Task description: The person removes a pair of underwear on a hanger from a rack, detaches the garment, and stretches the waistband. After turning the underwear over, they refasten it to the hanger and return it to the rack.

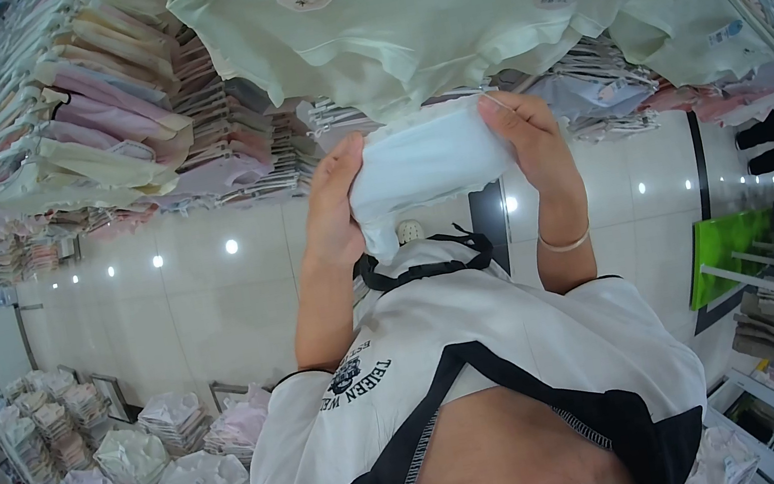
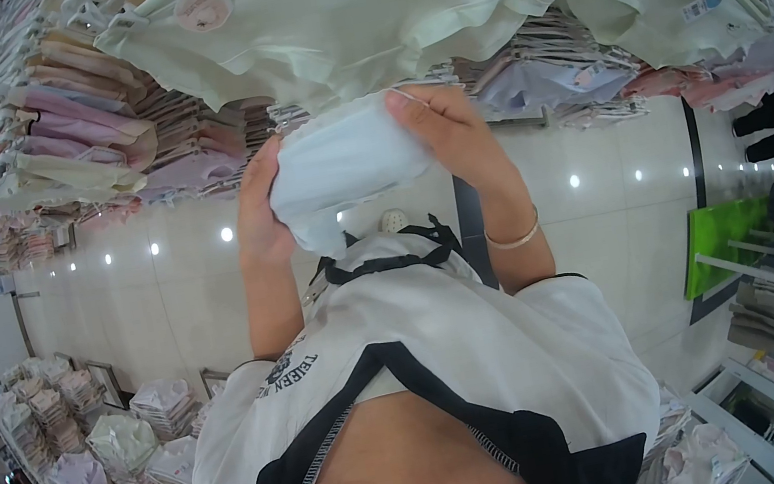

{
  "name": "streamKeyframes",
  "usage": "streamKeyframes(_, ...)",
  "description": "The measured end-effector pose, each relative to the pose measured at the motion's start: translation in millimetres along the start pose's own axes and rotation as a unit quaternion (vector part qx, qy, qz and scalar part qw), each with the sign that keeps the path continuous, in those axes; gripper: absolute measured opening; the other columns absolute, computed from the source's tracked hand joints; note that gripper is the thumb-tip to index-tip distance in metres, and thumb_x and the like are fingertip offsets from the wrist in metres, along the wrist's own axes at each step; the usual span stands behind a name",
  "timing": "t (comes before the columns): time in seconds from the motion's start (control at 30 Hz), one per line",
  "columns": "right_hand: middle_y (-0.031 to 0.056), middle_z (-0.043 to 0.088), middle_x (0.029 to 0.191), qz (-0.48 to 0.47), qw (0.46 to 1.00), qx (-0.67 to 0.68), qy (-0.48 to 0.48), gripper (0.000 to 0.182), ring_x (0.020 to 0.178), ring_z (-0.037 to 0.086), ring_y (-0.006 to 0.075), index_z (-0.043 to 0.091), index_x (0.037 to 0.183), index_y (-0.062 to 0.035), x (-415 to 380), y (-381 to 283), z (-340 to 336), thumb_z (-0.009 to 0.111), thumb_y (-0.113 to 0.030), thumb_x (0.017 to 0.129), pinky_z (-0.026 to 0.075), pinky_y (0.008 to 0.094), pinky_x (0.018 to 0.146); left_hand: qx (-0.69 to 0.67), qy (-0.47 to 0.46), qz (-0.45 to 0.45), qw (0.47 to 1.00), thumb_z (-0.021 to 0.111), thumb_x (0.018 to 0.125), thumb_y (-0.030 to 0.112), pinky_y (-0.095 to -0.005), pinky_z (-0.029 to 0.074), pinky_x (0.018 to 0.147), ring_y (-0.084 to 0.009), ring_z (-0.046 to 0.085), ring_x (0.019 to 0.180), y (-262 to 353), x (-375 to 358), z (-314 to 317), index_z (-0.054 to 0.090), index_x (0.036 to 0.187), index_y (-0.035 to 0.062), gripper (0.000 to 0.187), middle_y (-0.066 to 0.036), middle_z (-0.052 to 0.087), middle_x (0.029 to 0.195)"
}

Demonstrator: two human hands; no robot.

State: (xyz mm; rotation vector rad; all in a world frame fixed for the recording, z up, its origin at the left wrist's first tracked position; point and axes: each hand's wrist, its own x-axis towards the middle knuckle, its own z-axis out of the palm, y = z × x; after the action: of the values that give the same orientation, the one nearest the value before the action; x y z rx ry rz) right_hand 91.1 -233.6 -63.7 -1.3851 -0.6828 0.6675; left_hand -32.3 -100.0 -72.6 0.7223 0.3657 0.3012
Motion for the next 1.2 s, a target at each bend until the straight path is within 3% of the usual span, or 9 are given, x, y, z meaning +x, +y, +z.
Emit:
streamKeyframes(0.2, -0.0012, 0.047, 0.058, 0.060, 0.978, 0.197, 0.036, 0.021, 0.049, 0.040, 0.0037, 0.052, 0.069, 0.0001, -6.5, -6.1, 5.3, 0.042, -0.017, 0.077, 0.031, 0.0171, 0.044, -0.065, 0.110, 0.006, 0.992, 0.044, 0.076, 0.018, -0.0215, 0.040, 0.057, -0.0074, 0.048, 0.062, 3.8, -6.2, -5.4, 0.045, 0.072, 0.0059, 0.013, -0.001, 0.050, 0.071)
streamKeyframes(0.3, 0.0030, 0.052, 0.064, 0.046, 0.960, 0.273, 0.047, 0.020, 0.053, 0.047, 0.0065, 0.052, 0.072, 0.0013, -7.3, -4.2, 2.3, 0.042, -0.016, 0.076, 0.036, 0.0177, 0.048, -0.157, -0.057, 0.016, 0.986, 0.038, 0.078, 0.018, -0.0274, 0.039, 0.069, -0.0156, 0.050, 0.077, 4.1, -7.5, -25.8, 0.047, 0.089, 0.0027, 0.021, -0.008, 0.052, 0.084)
streamKeyframes(0.4, 0.0048, 0.053, 0.066, 0.030, 0.950, 0.308, 0.036, 0.020, 0.055, 0.049, 0.0082, 0.051, 0.073, 0.0019, -8.3, -3.3, -1.2, 0.041, -0.015, 0.076, 0.038, 0.0180, 0.050, -0.164, -0.083, 0.019, 0.983, 0.040, 0.078, 0.018, -0.0285, 0.039, 0.070, -0.0168, 0.050, 0.078, 6.1, -8.4, -28.9, 0.047, 0.089, 0.0032, 0.020, -0.007, 0.052, 0.084)
streamKeyframes(0.5, 0.0073, 0.054, 0.068, 0.019, 0.935, 0.353, 0.019, 0.022, 0.057, 0.051, 0.0114, 0.051, 0.076, 0.0025, -9.2, -3.6, -0.4, 0.037, -0.015, 0.078, 0.039, 0.0197, 0.052, -0.116, -0.044, 0.008, 0.992, 0.045, 0.074, 0.019, -0.0230, 0.038, 0.062, -0.0114, 0.049, 0.071, 5.1, -7.7, -28.1, 0.047, 0.083, 0.0038, 0.018, -0.005, 0.052, 0.078)
streamKeyframes(0.63, 0.0081, 0.053, 0.068, -0.012, 0.935, 0.354, -0.025, 0.024, 0.058, 0.051, 0.0123, 0.049, 0.074, 0.0028, -12.0, -13.3, 2.2, 0.036, -0.016, 0.078, 0.040, 0.0208, 0.052, 0.310, -0.089, 0.049, 0.945, 0.057, 0.066, 0.010, -0.0150, 0.025, 0.044, -0.0009, 0.034, 0.049, 8.2, 0.1, -17.0, 0.042, 0.073, 0.0052, 0.017, 0.004, 0.041, 0.053)
streamKeyframes(0.73, 0.0075, 0.052, 0.067, -0.021, 0.953, 0.291, -0.083, 0.023, 0.057, 0.050, 0.0116, 0.048, 0.073, 0.0026, -15.6, -4.6, 0.1, 0.037, -0.017, 0.078, 0.039, 0.0208, 0.052, 0.419, -0.083, -0.003, 0.904, 0.056, 0.062, 0.005, -0.0155, 0.024, 0.046, -0.0010, 0.033, 0.049, 0.9, 5.8, -23.6, 0.041, 0.078, 0.0050, 0.022, 0.006, 0.040, 0.054)
streamKeyframes(0.83, 0.0059, 0.051, 0.064, -0.003, 0.965, 0.258, 0.038, 0.023, 0.053, 0.047, 0.0100, 0.047, 0.071, 0.0020, -20.4, -10.1, 10.6, 0.039, -0.018, 0.078, 0.037, 0.0198, 0.048, 0.513, -0.052, 0.012, 0.857, 0.055, 0.061, 0.004, -0.0158, 0.026, 0.046, -0.0018, 0.035, 0.052, -0.9, 6.6, -31.9, 0.042, 0.078, 0.0043, 0.021, 0.004, 0.042, 0.057)
streamKeyframes(1.13, 0.0039, 0.050, 0.065, -0.112, 0.966, 0.224, 0.057, 0.021, 0.055, 0.045, 0.0073, 0.048, 0.071, 0.0007, -22.1, -3.2, 0.1, 0.037, -0.016, 0.079, 0.035, 0.0185, 0.050, 0.594, 0.143, 0.220, 0.760, 0.051, 0.061, 0.004, -0.0193, 0.037, 0.053, -0.0085, 0.047, 0.058, -12.7, 7.2, -55.6, 0.047, 0.071, 0.0011, 0.012, -0.005, 0.051, 0.064)
streamKeyframes(1.2, 0.0036, 0.050, 0.066, -0.111, 0.968, 0.202, 0.099, 0.021, 0.058, 0.046, 0.0074, 0.048, 0.072, 0.0005, -18.9, -7.0, 5.1, 0.036, -0.015, 0.079, 0.035, 0.0185, 0.052, 0.553, 0.155, 0.166, 0.802, 0.053, 0.059, 0.006, -0.0212, 0.038, 0.054, -0.0120, 0.050, 0.057, -6.6, 4.0, -53.9, 0.049, 0.070, -0.0005, 0.013, -0.006, 0.053, 0.063)
